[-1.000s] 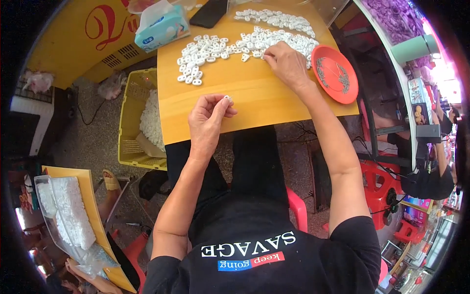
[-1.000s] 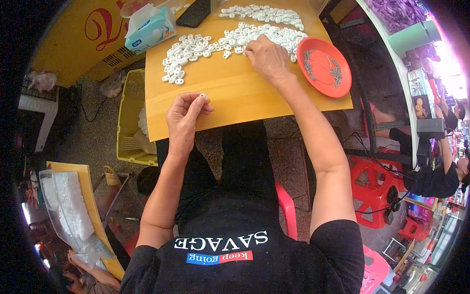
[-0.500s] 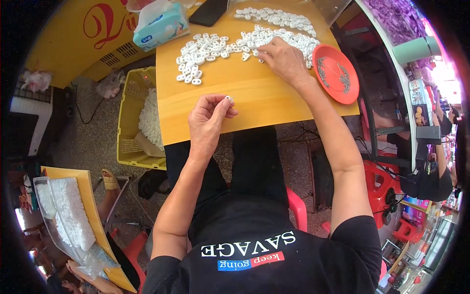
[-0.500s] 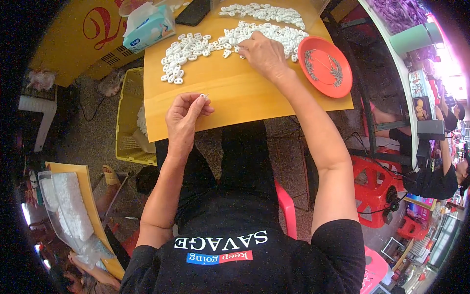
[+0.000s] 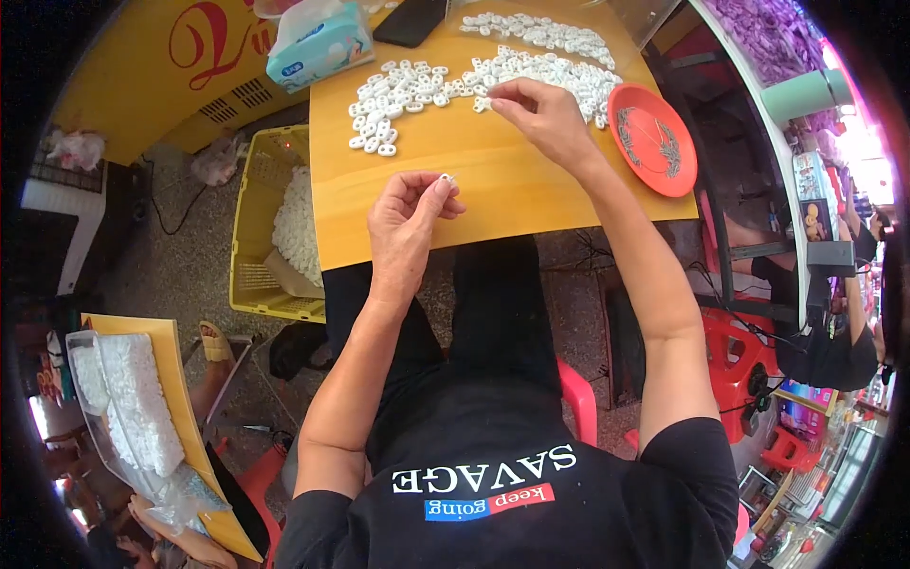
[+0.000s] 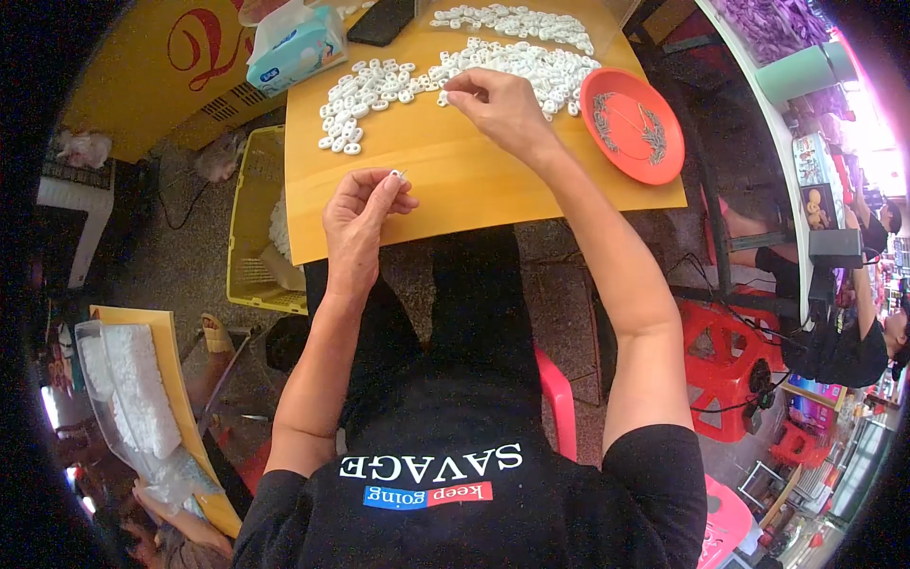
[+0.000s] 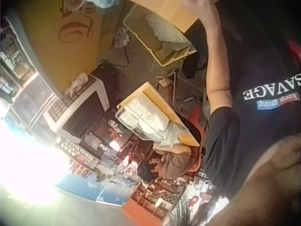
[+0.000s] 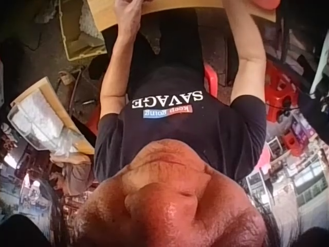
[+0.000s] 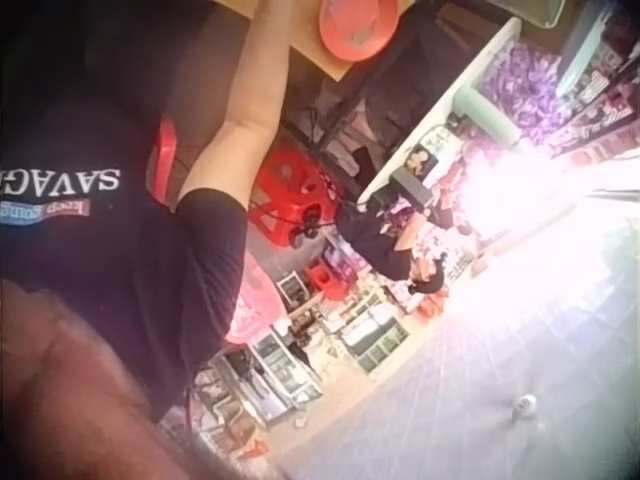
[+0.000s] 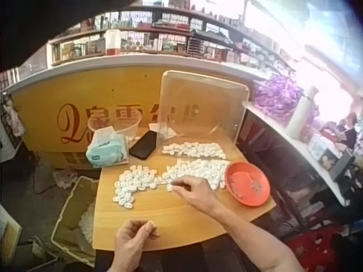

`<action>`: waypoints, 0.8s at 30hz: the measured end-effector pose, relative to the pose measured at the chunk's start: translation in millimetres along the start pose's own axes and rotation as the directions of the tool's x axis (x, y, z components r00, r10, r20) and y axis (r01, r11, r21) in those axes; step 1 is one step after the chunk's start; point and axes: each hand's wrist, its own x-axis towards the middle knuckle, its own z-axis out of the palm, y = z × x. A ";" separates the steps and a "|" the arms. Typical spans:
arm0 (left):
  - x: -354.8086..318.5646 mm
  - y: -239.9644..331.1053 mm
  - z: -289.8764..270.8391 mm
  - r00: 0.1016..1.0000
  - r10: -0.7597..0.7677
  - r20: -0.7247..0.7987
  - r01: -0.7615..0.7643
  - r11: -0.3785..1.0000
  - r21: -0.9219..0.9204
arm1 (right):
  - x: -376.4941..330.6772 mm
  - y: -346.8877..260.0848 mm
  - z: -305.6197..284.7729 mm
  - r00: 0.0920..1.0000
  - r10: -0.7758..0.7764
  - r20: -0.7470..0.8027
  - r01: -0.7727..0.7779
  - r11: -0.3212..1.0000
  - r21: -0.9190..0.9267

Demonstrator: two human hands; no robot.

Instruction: Manually assembling small white plastic hardware parts by inserting metal rings into them.

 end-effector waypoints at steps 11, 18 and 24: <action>-11.4 27.0 21.4 1.000 0.029 0.006 -0.027 0.988 -0.151 | -62.3 -73.6 0.3 0.855 0.406 0.322 -0.443 0.254 0.860; -16.4 31.0 24.6 0.999 0.039 0.017 -0.036 0.988 -0.153 | -74.2 -90.4 -1.2 0.883 0.392 0.258 -0.379 0.271 0.885; -17.9 31.5 25.1 0.999 0.047 0.012 -0.045 0.991 -0.126 | -75.9 -92.5 2.9 0.933 0.348 0.095 -0.256 0.452 0.854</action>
